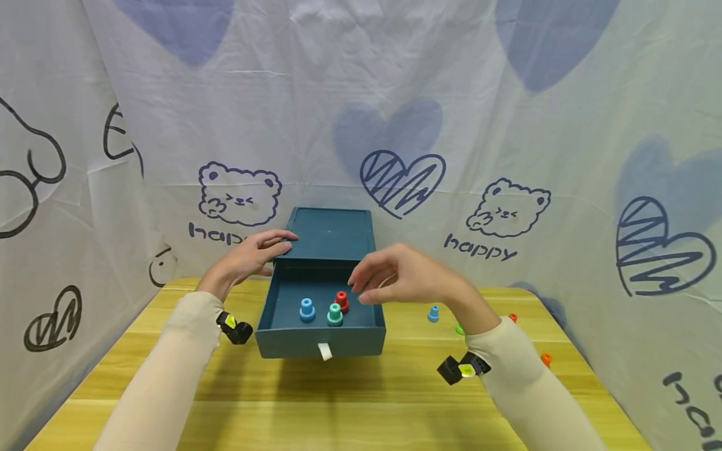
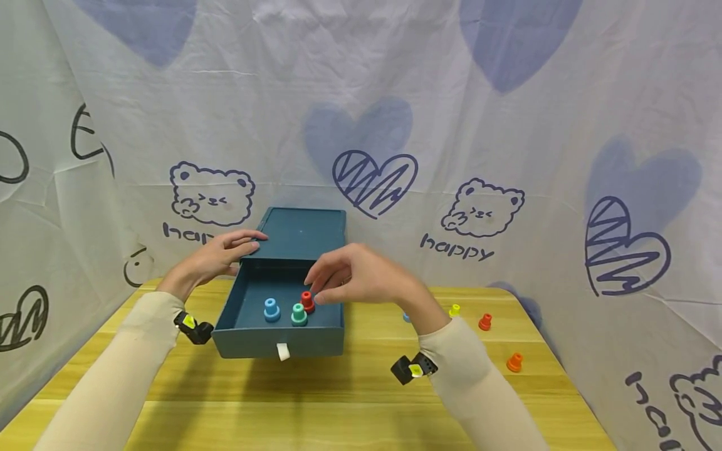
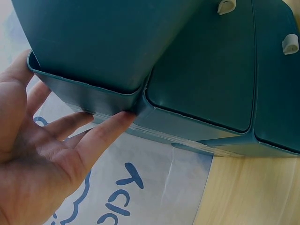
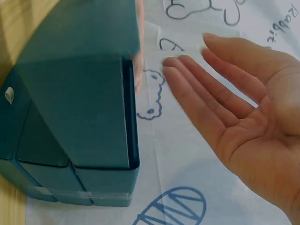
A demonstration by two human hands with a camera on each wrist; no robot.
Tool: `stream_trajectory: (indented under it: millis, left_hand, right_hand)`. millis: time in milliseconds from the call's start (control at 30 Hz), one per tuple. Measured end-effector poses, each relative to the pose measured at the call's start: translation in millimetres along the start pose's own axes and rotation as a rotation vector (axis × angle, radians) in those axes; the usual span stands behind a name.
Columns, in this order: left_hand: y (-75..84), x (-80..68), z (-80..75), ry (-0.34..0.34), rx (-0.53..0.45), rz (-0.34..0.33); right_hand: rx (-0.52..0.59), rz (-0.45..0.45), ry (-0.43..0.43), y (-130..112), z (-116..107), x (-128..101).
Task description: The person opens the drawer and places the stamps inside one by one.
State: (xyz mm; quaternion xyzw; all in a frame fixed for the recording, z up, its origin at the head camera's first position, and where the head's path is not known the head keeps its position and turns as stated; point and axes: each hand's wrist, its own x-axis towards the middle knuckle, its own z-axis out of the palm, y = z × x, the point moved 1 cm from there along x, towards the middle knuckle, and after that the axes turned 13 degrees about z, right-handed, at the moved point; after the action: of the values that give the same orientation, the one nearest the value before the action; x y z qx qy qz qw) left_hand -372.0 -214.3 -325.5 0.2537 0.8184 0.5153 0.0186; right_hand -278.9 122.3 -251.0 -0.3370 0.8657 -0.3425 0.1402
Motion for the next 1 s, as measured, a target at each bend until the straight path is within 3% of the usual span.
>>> stream_trajectory:
  millis: [367,767,1000]
  left_hand:
    - [-1.1,0.3,1.6,0.010,0.000,-0.001]
    - [-0.6,0.2,1.3,0.006,0.010,-0.006]
    - [-0.6,0.3,1.0,0.009,0.003,-0.005]
  right_hand:
    - [-0.028,-0.103,-0.016,-10.1,33.1,-15.7]
    - [-0.053,-0.020,-0.057,-8.2,57.3,-22.2]
    - [-0.081,-0.003,0.009,-5.4,83.2,-21.6]
